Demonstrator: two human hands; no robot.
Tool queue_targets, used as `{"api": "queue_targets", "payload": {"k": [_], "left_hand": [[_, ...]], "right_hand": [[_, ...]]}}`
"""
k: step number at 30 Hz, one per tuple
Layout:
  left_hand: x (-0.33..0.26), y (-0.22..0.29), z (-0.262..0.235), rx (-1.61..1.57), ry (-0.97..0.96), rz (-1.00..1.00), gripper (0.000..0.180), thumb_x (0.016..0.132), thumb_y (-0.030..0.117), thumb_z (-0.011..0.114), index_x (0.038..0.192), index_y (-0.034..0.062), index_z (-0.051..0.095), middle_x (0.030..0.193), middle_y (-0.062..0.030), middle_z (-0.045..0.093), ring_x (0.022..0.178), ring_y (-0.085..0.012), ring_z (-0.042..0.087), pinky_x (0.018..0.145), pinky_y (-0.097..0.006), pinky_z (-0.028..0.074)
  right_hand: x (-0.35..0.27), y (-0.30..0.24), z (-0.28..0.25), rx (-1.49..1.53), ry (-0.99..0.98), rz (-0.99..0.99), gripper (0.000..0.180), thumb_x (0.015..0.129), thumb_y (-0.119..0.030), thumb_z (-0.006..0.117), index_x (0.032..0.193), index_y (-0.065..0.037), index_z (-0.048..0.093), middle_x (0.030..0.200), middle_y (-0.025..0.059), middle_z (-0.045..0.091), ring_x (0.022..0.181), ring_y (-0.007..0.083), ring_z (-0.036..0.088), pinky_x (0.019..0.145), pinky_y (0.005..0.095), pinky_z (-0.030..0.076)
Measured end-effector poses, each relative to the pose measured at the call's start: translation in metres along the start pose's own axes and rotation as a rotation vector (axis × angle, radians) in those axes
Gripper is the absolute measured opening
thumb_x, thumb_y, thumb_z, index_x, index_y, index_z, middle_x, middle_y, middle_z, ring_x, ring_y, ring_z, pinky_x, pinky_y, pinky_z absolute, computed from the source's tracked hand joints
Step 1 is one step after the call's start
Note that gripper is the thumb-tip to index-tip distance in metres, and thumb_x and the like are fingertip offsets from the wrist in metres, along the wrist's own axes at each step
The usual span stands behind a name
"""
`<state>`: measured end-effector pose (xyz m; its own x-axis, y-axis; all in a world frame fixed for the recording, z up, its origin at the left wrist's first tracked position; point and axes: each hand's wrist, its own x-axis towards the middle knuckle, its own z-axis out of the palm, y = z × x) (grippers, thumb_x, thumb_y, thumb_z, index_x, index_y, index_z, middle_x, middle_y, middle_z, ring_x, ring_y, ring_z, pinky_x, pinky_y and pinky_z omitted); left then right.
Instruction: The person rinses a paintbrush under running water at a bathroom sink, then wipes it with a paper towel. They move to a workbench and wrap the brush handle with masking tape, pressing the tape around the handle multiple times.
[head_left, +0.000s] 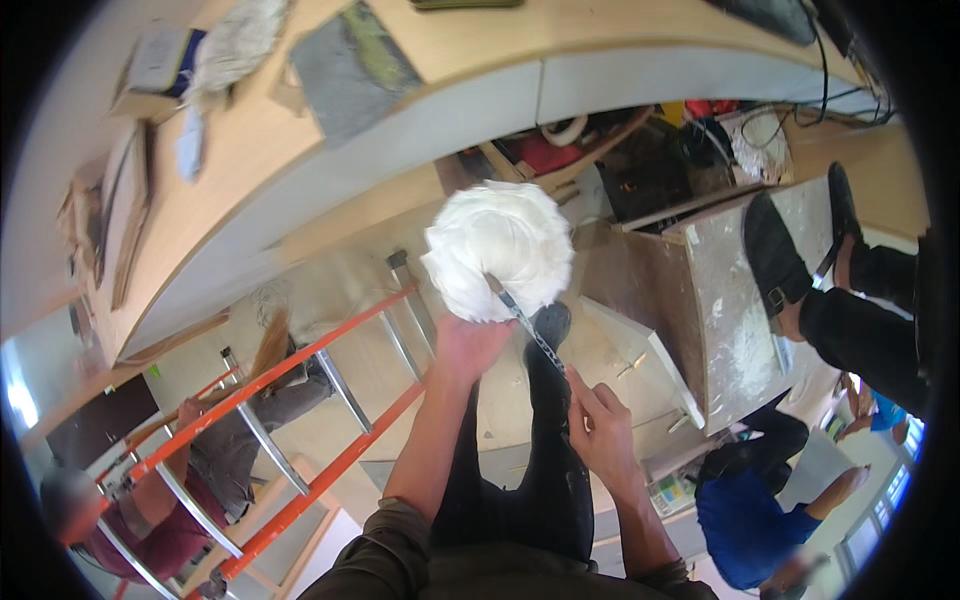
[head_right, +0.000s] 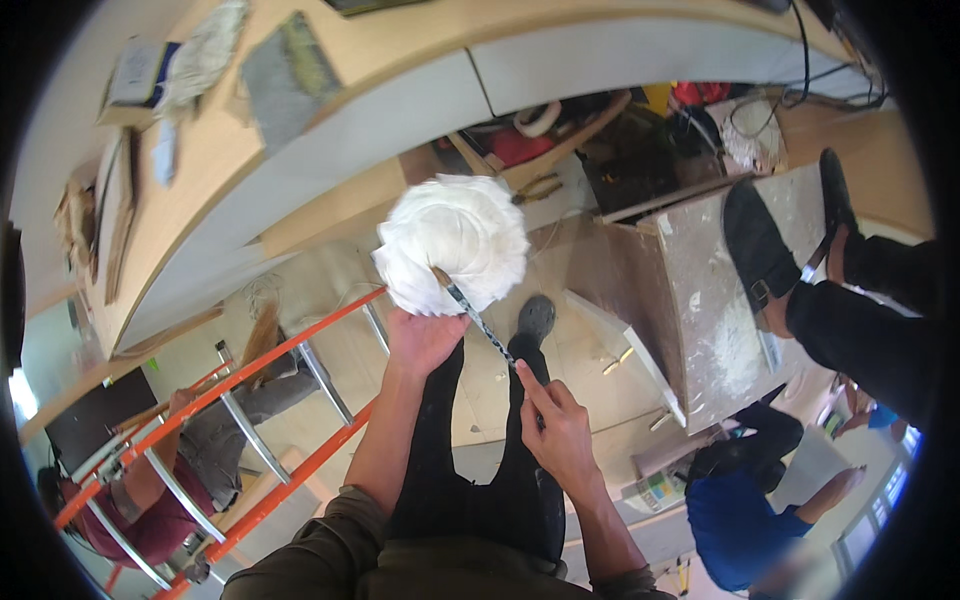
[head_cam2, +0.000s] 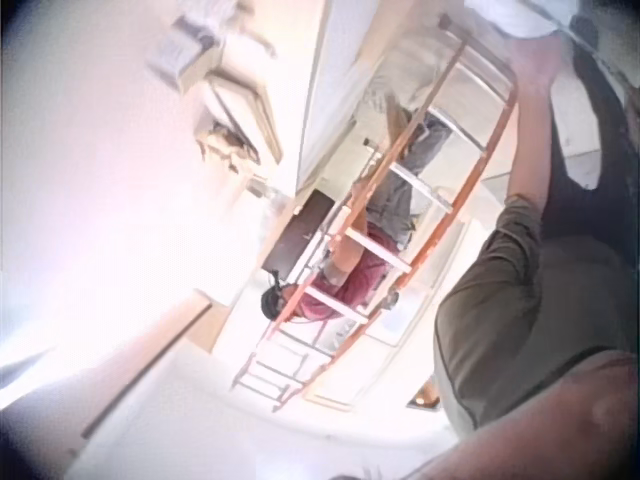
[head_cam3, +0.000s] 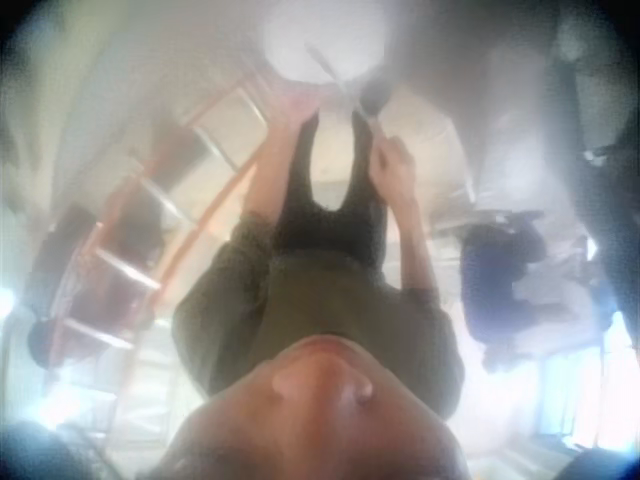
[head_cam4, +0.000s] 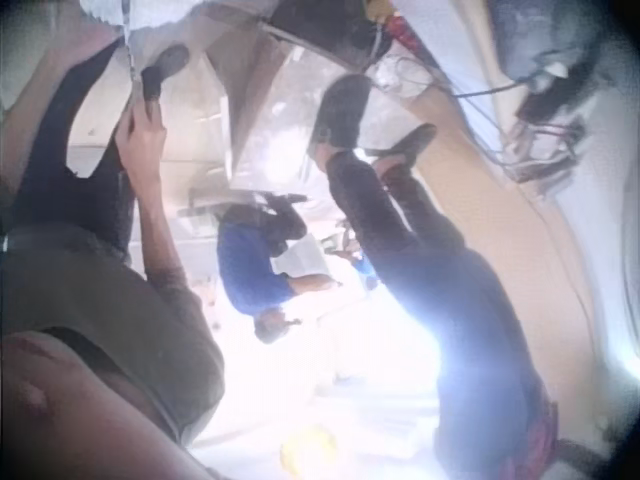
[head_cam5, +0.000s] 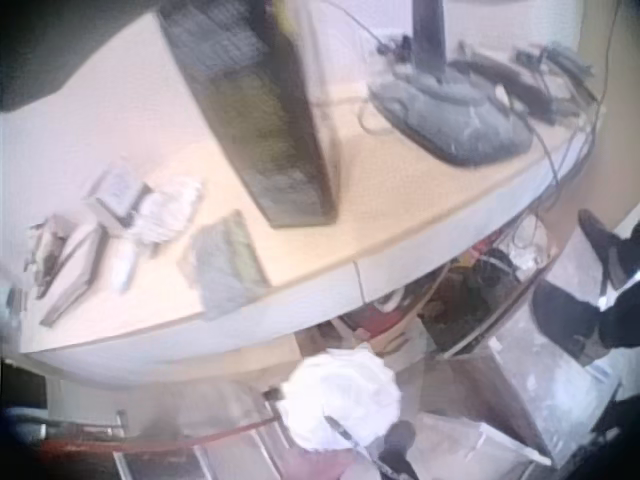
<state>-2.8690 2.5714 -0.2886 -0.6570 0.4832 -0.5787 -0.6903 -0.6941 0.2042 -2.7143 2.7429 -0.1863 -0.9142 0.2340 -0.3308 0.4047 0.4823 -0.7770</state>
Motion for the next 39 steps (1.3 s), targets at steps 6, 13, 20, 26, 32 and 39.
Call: {"api": "queue_targets", "payload": {"k": [6,13,20,26,32,39], "left_hand": [[-0.047,0.020,0.012,0.187,-0.010,0.151,0.052,0.093,0.003,0.062,0.143,0.0084,0.047,0.136,-0.0068,0.059,0.122,-0.0235,0.061,0.102,-0.039,0.051],[-0.106,0.036,0.074,0.234,0.047,0.225,0.056,0.090,-0.008,0.051,0.144,0.0050,0.043,0.140,-0.0104,0.056,0.128,-0.0254,0.057,0.106,-0.041,0.048],[-0.151,0.061,0.133,0.242,0.048,0.281,0.041,0.093,-0.005,0.055,0.134,-0.0025,0.051,0.130,-0.0133,0.061,0.118,-0.0262,0.062,0.102,-0.042,0.049],[-0.161,0.077,0.097,0.200,0.094,0.423,0.035,0.089,-0.006,0.057,0.124,-0.0054,0.058,0.121,-0.0142,0.065,0.112,-0.0245,0.064,0.097,-0.040,0.050],[-0.156,0.098,0.083,0.660,0.250,0.603,0.018,0.089,-0.003,0.058,0.103,-0.0047,0.070,0.097,-0.0081,0.073,0.092,-0.0173,0.069,0.085,-0.029,0.051],[-0.158,0.132,0.117,0.399,-0.014,0.665,0.034,0.095,0.006,0.061,0.130,0.0045,0.058,0.125,-0.0042,0.064,0.107,-0.0156,0.063,0.091,-0.031,0.051]], "right_hand": [[-0.036,-0.074,-0.039,-0.075,-0.048,-0.078,0.052,0.088,0.002,0.065,0.138,-0.014,0.063,0.072,0.0113,0.052,0.055,0.0242,0.054,0.053,0.0392,0.046],[-0.070,-0.132,-0.077,-0.157,-0.006,-0.243,0.049,0.089,0.001,0.064,0.135,-0.013,0.065,0.069,0.0107,0.052,0.055,0.0237,0.055,0.053,0.0388,0.046],[-0.084,-0.182,-0.104,-0.149,0.033,-0.387,0.048,0.087,0.003,0.065,0.132,-0.012,0.067,0.067,0.0097,0.051,0.054,0.0213,0.054,0.052,0.0366,0.045],[-0.090,-0.207,-0.104,-0.162,-0.041,-0.482,0.049,0.086,0.003,0.066,0.133,-0.013,0.067,0.069,0.0111,0.052,0.057,0.0230,0.056,0.056,0.0368,0.046],[-0.093,-0.240,-0.104,-0.114,-0.080,-0.486,0.042,0.090,0.002,0.064,0.130,-0.010,0.068,0.066,0.0109,0.050,0.054,0.0190,0.048,0.053,0.0330,0.042],[-0.076,-0.269,-0.101,-0.170,-0.031,-0.604,0.045,0.090,0.002,0.064,0.133,-0.010,0.066,0.067,0.0116,0.049,0.056,0.0229,0.052,0.055,0.0342,0.044]]}}
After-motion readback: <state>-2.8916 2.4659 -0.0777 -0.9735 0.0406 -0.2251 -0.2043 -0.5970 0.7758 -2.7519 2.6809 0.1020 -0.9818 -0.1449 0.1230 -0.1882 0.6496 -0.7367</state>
